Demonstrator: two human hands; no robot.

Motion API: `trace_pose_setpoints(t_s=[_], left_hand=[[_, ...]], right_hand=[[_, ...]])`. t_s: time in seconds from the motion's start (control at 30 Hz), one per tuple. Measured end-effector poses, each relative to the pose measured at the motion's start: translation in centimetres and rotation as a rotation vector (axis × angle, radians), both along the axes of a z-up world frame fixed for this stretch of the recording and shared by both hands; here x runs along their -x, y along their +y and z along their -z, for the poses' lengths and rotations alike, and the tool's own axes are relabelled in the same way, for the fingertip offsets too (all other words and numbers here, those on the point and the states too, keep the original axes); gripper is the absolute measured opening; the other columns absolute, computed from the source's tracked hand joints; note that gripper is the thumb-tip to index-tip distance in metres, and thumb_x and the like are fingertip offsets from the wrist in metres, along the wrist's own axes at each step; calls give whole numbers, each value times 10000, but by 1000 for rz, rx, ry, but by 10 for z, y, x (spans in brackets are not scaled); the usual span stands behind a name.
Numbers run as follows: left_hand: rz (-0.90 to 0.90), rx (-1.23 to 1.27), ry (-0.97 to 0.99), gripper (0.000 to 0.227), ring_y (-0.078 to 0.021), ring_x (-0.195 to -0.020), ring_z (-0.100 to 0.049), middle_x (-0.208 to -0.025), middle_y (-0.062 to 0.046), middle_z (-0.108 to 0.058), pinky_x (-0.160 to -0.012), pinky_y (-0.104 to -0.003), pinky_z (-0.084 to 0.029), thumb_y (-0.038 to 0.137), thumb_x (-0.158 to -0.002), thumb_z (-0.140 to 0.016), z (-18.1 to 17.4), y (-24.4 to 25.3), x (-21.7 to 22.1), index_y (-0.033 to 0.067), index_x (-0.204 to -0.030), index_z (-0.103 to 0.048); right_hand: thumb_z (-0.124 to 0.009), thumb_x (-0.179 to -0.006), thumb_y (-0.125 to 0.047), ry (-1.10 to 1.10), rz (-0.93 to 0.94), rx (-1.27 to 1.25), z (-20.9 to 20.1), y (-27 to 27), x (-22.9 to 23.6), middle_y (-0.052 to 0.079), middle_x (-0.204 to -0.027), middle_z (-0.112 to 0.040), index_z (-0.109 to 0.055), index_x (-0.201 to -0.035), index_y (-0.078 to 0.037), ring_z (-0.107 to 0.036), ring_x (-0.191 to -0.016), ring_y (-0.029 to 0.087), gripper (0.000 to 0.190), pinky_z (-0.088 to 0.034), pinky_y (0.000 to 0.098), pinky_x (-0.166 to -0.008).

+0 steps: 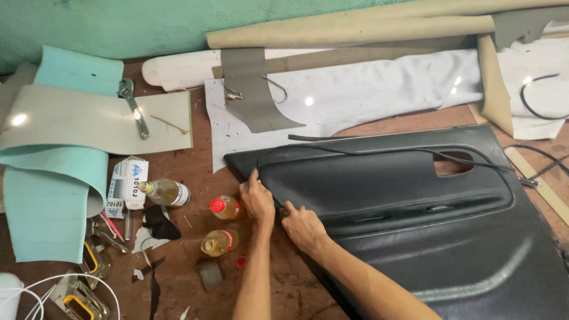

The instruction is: The person reupholsters a car door panel by fitting and pressing a black trim strip into a groove along the panel's interior surface by hand and then using a thin tool to secure the edge.

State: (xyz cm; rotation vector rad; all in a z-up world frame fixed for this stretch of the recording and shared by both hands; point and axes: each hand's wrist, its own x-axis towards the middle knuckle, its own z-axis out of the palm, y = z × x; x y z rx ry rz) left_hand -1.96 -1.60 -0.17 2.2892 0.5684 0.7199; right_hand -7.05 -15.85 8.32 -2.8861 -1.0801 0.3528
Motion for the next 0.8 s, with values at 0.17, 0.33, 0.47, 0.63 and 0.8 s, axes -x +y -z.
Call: trace_pose_setpoints(t_s=[0.17,0.33,0.47,0.63,0.8], left_hand=[[-49,146,-157,303,-330,-950,-709,-1018,-196,-755,-825,-406,-573,-108,-858,-651,18,5,-21,14,-1124,-731],[-102,301,-251,401,-274,-915,-746,-1007,-190,-733,-793,-349,-617,-232,-782,-604,22,9,-29,-16,-1098,-726],[-125,222,-229,410,-307,-851,-713,-951,-173,-715,-732,-369,-585,-244,-713,-620,22,14,-29,-10,-1025,-747],[-96,69,-178,288,-331,-825,-690,-897,-165,-688,-725,-393,-554,-174,-712,-701,23,22,-23,25,-904,-782],[-167,271,-169,231,-308,-798,-704,-941,-168,-677,-691,-369,-573,-134,-785,-659,20,10,-27,38,-900,-761]], right_hand=[[-621,-886,-84,-31,-8,-6,7,-3,-4,155,-1210,-600,-675,-1193,6,-706,-917,329,324,-616,389,-673],[-598,-909,-117,-4,21,-55,5,-4,-1,128,-1214,-592,-621,-1273,-25,-696,-900,326,377,-598,411,-689],[-587,-892,-93,-30,26,-109,7,-9,-2,140,-1167,-605,-618,-1293,-48,-696,-910,337,405,-595,426,-698],[-586,-886,-91,-35,17,-191,6,-6,-4,167,-1208,-603,-645,-1230,-40,-694,-874,364,353,-595,428,-678],[-590,-861,-83,-24,14,-165,1,-7,-2,153,-1149,-614,-650,-1173,-31,-695,-892,357,322,-596,438,-677]])
